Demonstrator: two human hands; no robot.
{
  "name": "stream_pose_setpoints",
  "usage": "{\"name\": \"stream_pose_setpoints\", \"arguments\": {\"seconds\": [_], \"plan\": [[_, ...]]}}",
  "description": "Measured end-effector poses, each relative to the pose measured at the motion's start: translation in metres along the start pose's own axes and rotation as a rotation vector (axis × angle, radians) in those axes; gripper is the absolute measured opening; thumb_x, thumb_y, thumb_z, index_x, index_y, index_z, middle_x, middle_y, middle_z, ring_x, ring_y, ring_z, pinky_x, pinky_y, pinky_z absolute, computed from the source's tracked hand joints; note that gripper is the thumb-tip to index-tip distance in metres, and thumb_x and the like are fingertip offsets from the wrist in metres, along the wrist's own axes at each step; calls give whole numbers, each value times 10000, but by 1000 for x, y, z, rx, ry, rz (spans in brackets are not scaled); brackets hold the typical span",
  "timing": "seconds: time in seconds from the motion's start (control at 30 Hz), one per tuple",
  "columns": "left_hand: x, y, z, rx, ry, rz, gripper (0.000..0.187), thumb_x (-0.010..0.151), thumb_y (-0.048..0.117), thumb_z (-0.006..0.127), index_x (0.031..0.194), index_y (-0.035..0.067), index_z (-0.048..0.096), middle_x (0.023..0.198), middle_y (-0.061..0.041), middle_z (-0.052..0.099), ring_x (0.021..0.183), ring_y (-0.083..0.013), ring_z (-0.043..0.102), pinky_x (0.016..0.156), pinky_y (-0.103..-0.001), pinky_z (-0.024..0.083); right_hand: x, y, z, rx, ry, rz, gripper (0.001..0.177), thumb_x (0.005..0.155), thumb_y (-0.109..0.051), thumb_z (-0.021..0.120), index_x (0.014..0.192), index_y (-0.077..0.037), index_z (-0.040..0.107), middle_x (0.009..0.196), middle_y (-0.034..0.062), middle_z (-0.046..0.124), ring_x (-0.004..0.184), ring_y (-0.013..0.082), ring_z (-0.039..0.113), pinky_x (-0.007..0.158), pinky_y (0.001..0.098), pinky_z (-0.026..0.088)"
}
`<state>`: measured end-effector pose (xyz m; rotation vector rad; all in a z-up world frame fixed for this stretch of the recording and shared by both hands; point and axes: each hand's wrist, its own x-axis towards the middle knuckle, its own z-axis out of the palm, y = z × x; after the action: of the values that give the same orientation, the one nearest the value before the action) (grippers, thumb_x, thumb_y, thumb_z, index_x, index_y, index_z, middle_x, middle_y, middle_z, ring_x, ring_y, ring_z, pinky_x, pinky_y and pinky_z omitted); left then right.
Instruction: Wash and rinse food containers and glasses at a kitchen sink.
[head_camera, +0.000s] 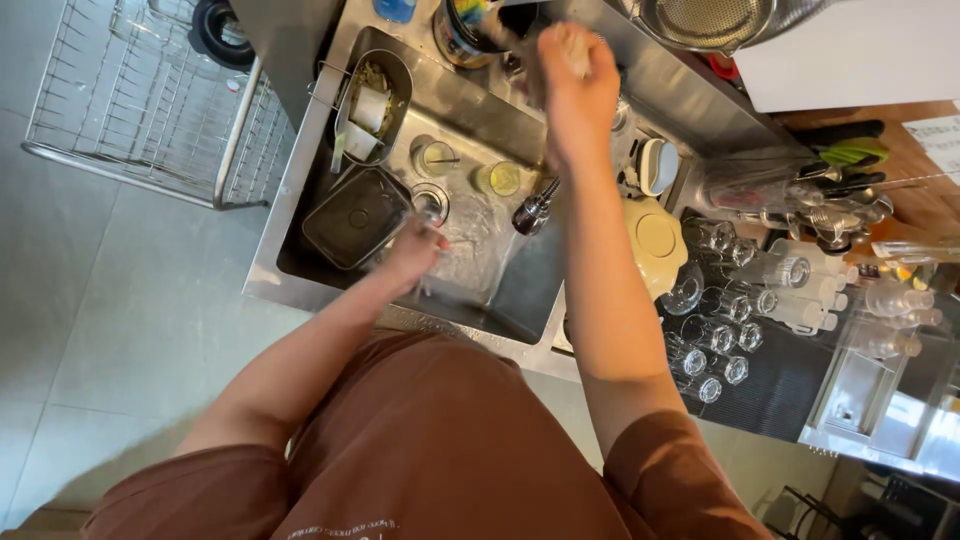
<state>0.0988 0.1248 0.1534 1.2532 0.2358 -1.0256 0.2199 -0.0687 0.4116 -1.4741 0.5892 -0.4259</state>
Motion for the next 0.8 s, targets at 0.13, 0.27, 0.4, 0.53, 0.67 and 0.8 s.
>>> {"name": "stream_pose_setpoints", "arguments": {"seconds": [0.13, 0.27, 0.4, 0.53, 0.67, 0.8], "plan": [[33, -43, 75, -56, -267, -228, 248, 1007, 156, 503, 1232, 90, 581, 960, -96, 712, 657, -178, 633, 557, -301, 534, 51, 32, -8, 293, -218, 81, 338, 1048, -215, 777, 1233, -23, 570, 912, 62, 605, 702, 137, 494, 637, 314, 413], [40, -29, 119, -79, -348, -265, 192, 978, 169, 614, 1149, 81, 605, 968, -95, 706, 687, -195, 695, 528, -299, 539, -31, 36, -16, -159, -150, 129, 483, 1016, -424, 609, 1359, -89, 545, 1162, -8, 693, 960, 98, 628, 840, 267, 548], [90, -101, 113, -331, -396, -124, 181, 961, 78, 738, 1101, 20, 640, 966, -132, 693, 728, -220, 714, 583, -359, 595, -146, 113, -93, -457, -273, 128, 334, 1109, -298, 568, 1018, -15, 720, 965, 61, 690, 892, 120, 605, 813, 274, 512], [68, -73, 108, -416, -344, -71, 160, 993, 107, 712, 1129, 34, 670, 927, -113, 690, 663, -195, 600, 529, -343, 460, -202, 210, -149, -184, 5, 302, 358, 1087, -327, 564, 965, -25, 713, 933, 54, 674, 849, 132, 584, 774, 272, 473], [37, -47, 127, -421, -131, -384, 160, 995, 225, 598, 1103, 115, 641, 904, -59, 733, 745, -209, 700, 630, -347, 577, -190, 270, -169, 565, 633, 778, 351, 1025, -409, 489, 926, -91, 598, 808, 25, 619, 749, 162, 565, 696, 314, 480], [59, -104, 112, -127, -230, -91, 234, 1003, 110, 596, 1191, 40, 717, 1006, -85, 761, 818, -143, 727, 696, -297, 598, -175, 334, -170, 811, 303, 820, 295, 1023, -344, 420, 965, -114, 595, 802, 51, 641, 691, 197, 597, 624, 348, 517]]}}
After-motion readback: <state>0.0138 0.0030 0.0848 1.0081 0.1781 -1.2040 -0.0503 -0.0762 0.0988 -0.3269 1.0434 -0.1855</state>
